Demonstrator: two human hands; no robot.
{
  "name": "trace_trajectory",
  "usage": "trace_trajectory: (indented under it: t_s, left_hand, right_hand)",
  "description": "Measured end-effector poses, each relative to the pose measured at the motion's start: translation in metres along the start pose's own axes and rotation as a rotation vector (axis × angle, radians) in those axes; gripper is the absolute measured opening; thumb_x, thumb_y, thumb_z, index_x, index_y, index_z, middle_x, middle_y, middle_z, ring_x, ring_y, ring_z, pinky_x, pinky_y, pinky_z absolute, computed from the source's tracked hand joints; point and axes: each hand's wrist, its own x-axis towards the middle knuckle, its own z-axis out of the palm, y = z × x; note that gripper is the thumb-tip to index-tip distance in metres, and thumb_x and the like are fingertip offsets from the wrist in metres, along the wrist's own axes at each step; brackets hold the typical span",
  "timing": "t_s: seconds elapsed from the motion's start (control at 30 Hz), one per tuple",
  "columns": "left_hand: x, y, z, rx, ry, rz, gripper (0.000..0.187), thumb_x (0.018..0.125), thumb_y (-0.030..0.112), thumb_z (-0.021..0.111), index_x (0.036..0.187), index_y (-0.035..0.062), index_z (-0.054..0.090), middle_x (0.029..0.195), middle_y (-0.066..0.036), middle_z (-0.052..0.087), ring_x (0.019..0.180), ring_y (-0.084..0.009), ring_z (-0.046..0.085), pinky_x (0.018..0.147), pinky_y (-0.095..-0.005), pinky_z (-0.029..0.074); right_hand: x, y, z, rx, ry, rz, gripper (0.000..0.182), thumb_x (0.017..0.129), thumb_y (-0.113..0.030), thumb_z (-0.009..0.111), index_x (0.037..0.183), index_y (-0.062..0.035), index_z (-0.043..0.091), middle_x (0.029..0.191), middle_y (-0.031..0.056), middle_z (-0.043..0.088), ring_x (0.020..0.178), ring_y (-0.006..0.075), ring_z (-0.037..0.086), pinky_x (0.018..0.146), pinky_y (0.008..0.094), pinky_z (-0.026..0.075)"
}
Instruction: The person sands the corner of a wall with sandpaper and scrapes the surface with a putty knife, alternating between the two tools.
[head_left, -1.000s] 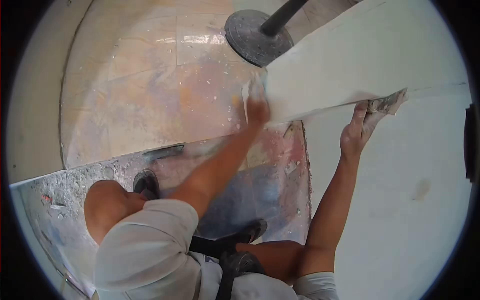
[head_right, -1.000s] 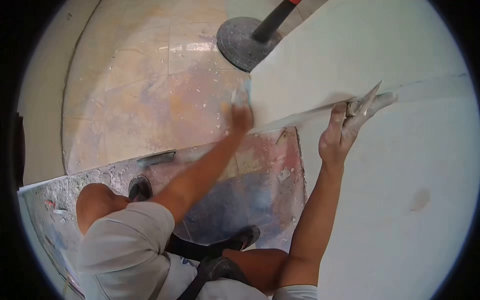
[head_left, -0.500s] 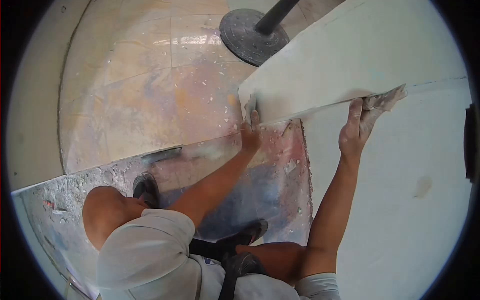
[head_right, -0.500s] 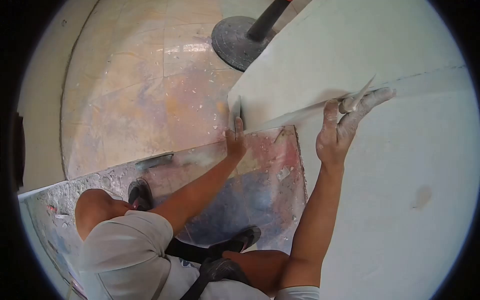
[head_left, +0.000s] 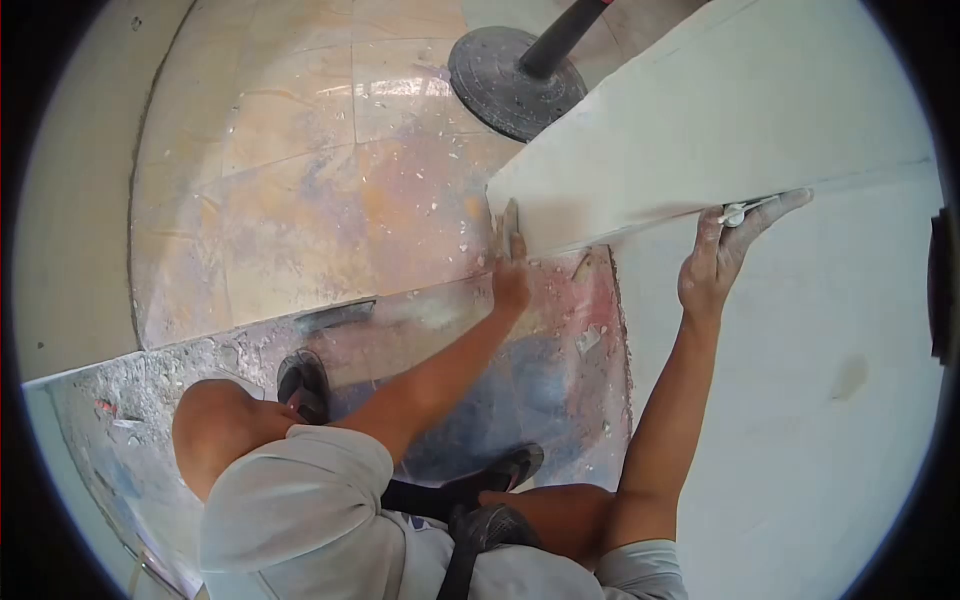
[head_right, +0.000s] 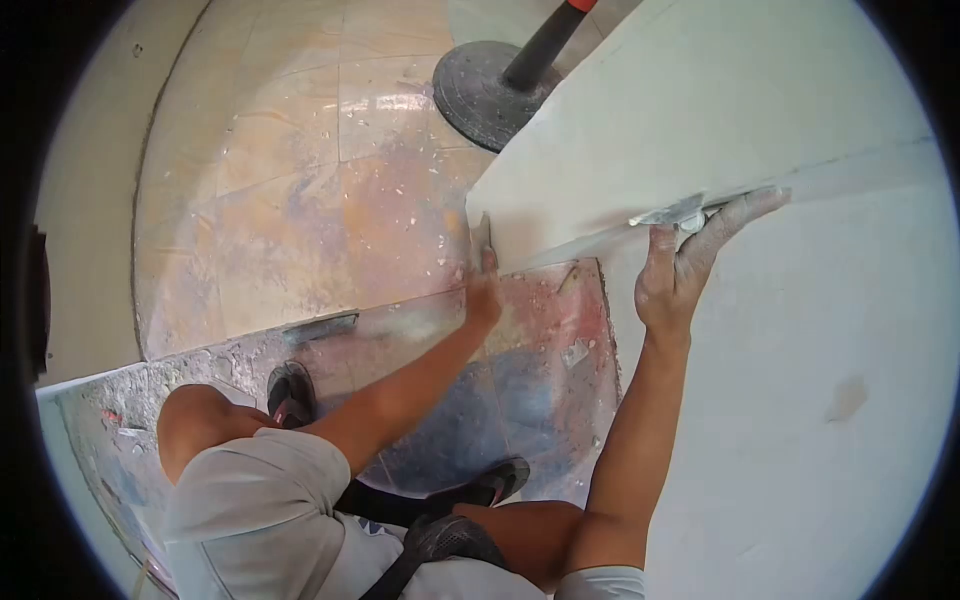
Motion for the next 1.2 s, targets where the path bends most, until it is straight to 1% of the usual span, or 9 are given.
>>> trace_trajectory:
  t_s: [0.27, 0.53, 0.6, 0.77, 0.83, 0.97, 1.1, 1.13, 1.2]
  left_hand:
    - [0.009, 0.018, -0.021, 0.525, -0.129, 0.073, 0.057, 0.098, 0.013, 0.045, 0.154, 0.0046, 0.041, 0.133, -0.028, 0.058, 0.127, -0.0415, 0.054, 0.117, -0.0520, 0.034]
    - [-0.025, 0.059, -0.044, -0.265, 0.252, 0.087, 0.049, 0.108, 0.022, 0.043, 0.153, 0.0032, 0.041, 0.160, -0.027, 0.034, 0.149, -0.0397, 0.030, 0.124, -0.0500, 0.017]
    - [0.028, 0.059, -0.059, 0.377, -0.443, -0.172, 0.058, 0.110, 0.034, 0.036, 0.158, 0.0038, 0.030, 0.160, -0.025, 0.034, 0.150, -0.0385, 0.029, 0.125, -0.0485, 0.017]
    - [-0.044, 0.065, -0.051, 0.077, -0.109, -0.002, 0.057, 0.111, 0.034, 0.030, 0.159, 0.0044, 0.029, 0.156, -0.023, 0.042, 0.144, -0.0393, 0.039, 0.122, -0.0491, 0.023]
    - [-0.070, 0.081, -0.053, -0.257, 0.195, 0.112, 0.056, 0.111, 0.032, 0.028, 0.160, 0.0048, 0.027, 0.155, -0.022, 0.044, 0.142, -0.0394, 0.042, 0.122, -0.0492, 0.025]
    - [-0.021, -0.020, 0.020, -0.104, 0.095, 0.146, 0.056, 0.111, 0.029, 0.029, 0.161, 0.0047, 0.022, 0.129, -0.023, 0.063, 0.123, -0.0379, 0.058, 0.110, -0.0542, 0.037]
    - [0.048, -0.034, -0.003, 0.187, -0.263, 0.081, 0.058, 0.110, 0.027, 0.032, 0.160, 0.0007, 0.021, 0.096, -0.024, 0.069, 0.101, -0.0380, 0.066, 0.095, -0.0594, 0.043]
    - [0.015, 0.043, -0.052, 0.233, -0.408, -0.192, 0.060, 0.109, 0.026, 0.035, 0.161, 0.0014, 0.020, 0.127, -0.028, 0.062, 0.125, -0.0362, 0.057, 0.109, -0.0530, 0.038]
    - [-0.036, 0.009, 0.012, -0.494, 0.418, 0.142, 0.060, 0.109, 0.027, 0.037, 0.162, 0.0048, 0.020, 0.159, -0.026, 0.033, 0.149, -0.0329, 0.032, 0.123, -0.0458, 0.022]
  right_hand:
    - [0.002, -0.014, 0.005, 0.085, 0.006, 0.094, 0.101, 0.103, -0.032, 0.054, 0.158, -0.0090, -0.027, 0.168, 0.0190, -0.020, 0.157, 0.0323, -0.007, 0.125, 0.0462, 0.003]
    - [0.000, -0.014, 0.002, 0.046, -0.011, 0.080, 0.105, 0.103, -0.046, 0.054, 0.157, -0.0082, -0.027, 0.168, 0.0168, -0.022, 0.157, 0.0324, -0.005, 0.125, 0.0460, 0.006]
    - [0.000, -0.009, 0.001, 0.026, -0.022, 0.079, 0.101, 0.104, -0.040, 0.053, 0.157, -0.0082, -0.027, 0.168, 0.0168, -0.023, 0.157, 0.0323, -0.008, 0.125, 0.0462, 0.003]
    - [-0.003, -0.003, 0.004, 0.120, -0.011, 0.055, 0.103, 0.103, -0.026, 0.059, 0.158, -0.0102, -0.027, 0.168, 0.0185, -0.022, 0.157, 0.0342, -0.001, 0.124, 0.0473, 0.008]
    - [-0.005, 0.007, 0.001, 0.077, -0.007, 0.022, 0.097, 0.104, -0.014, 0.054, 0.160, -0.0205, -0.024, 0.139, -0.0016, 0.033, 0.087, 0.0106, 0.034, 0.075, 0.0220, 0.042]
    - [0.001, -0.005, 0.000, 0.065, -0.024, 0.016, 0.099, 0.103, -0.013, 0.057, 0.160, -0.0203, -0.024, 0.129, -0.0022, 0.036, 0.086, 0.0108, 0.034, 0.084, 0.0238, 0.041]
    - [-0.002, -0.002, -0.003, -0.028, -0.042, 0.031, 0.104, 0.102, -0.019, 0.061, 0.160, -0.0191, -0.024, 0.135, 0.0001, 0.034, 0.095, 0.0147, 0.034, 0.099, 0.0279, 0.038]
    - [-0.001, -0.008, 0.002, 0.133, -0.029, 0.102, 0.109, 0.099, -0.025, 0.063, 0.158, -0.0096, -0.027, 0.167, 0.0178, -0.025, 0.157, 0.0349, -0.007, 0.124, 0.0500, 0.009]
    - [0.001, -0.006, -0.001, 0.029, -0.044, 0.045, 0.109, 0.100, -0.027, 0.063, 0.158, -0.0095, -0.027, 0.167, 0.0183, -0.026, 0.157, 0.0356, -0.008, 0.124, 0.0503, 0.007]
